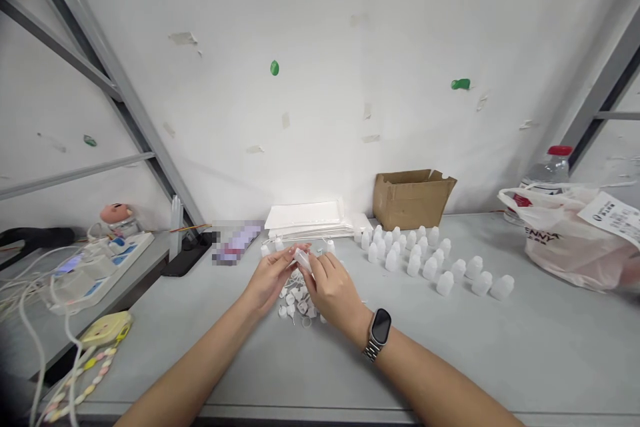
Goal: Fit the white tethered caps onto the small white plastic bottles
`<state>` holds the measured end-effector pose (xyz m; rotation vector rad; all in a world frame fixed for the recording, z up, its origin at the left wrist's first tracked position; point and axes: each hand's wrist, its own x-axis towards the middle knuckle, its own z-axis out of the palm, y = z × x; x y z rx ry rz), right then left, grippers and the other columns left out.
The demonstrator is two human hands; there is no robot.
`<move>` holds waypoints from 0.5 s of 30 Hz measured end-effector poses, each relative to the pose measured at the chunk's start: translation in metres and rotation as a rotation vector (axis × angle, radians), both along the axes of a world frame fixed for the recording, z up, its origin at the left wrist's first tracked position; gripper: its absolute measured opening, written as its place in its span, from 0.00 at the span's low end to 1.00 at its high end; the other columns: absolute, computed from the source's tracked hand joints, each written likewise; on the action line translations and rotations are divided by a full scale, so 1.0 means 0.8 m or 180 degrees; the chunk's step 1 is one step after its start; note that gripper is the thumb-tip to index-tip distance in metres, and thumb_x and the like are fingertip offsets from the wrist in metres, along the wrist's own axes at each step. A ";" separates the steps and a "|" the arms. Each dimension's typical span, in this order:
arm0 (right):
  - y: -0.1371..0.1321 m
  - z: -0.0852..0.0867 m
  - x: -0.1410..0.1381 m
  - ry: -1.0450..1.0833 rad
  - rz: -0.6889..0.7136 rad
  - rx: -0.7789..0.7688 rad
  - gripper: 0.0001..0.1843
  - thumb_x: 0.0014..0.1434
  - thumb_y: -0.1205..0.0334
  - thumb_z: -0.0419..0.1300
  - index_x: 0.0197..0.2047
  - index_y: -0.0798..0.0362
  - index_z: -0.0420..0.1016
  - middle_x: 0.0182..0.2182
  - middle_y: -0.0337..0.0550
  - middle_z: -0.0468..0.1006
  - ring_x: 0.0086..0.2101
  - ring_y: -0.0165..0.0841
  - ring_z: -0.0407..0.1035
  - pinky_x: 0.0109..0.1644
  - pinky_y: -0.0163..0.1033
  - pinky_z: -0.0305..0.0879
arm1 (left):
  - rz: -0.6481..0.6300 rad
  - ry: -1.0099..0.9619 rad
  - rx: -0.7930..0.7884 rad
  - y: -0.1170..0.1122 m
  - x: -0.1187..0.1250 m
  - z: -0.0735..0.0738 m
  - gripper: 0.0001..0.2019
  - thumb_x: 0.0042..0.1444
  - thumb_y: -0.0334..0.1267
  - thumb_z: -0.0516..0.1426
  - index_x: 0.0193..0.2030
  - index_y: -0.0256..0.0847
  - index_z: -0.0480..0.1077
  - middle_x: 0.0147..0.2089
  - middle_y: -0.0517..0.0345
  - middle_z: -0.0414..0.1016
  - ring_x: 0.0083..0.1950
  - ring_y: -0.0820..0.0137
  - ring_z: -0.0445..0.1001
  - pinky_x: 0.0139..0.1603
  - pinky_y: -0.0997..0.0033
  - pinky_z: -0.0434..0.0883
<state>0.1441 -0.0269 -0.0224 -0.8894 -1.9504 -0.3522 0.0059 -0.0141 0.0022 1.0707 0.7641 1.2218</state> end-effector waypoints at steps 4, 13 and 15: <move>-0.004 0.009 0.001 0.0887 0.0412 -0.1207 0.12 0.60 0.57 0.51 0.31 0.54 0.69 0.21 0.40 0.66 0.23 0.31 0.61 0.27 0.37 0.61 | -0.0013 0.0279 0.0246 -0.003 -0.002 0.006 0.13 0.48 0.45 0.59 0.36 0.39 0.76 0.49 0.51 0.74 0.56 0.59 0.64 0.55 0.64 0.59; 0.005 0.025 0.001 0.2422 0.1849 -0.3749 0.16 0.52 0.48 0.58 0.28 0.55 0.68 0.20 0.36 0.67 0.20 0.26 0.59 0.24 0.34 0.58 | 0.0103 0.0393 0.0253 0.005 -0.011 0.009 0.12 0.49 0.44 0.58 0.36 0.39 0.77 0.48 0.50 0.76 0.57 0.59 0.64 0.57 0.61 0.56; 0.005 0.019 -0.001 0.2452 0.1374 -0.3266 0.16 0.51 0.50 0.60 0.35 0.54 0.69 0.23 0.37 0.70 0.24 0.29 0.63 0.27 0.35 0.60 | 0.0255 0.0279 0.0182 0.006 -0.011 0.007 0.12 0.48 0.44 0.60 0.36 0.39 0.77 0.47 0.50 0.76 0.57 0.59 0.64 0.58 0.62 0.55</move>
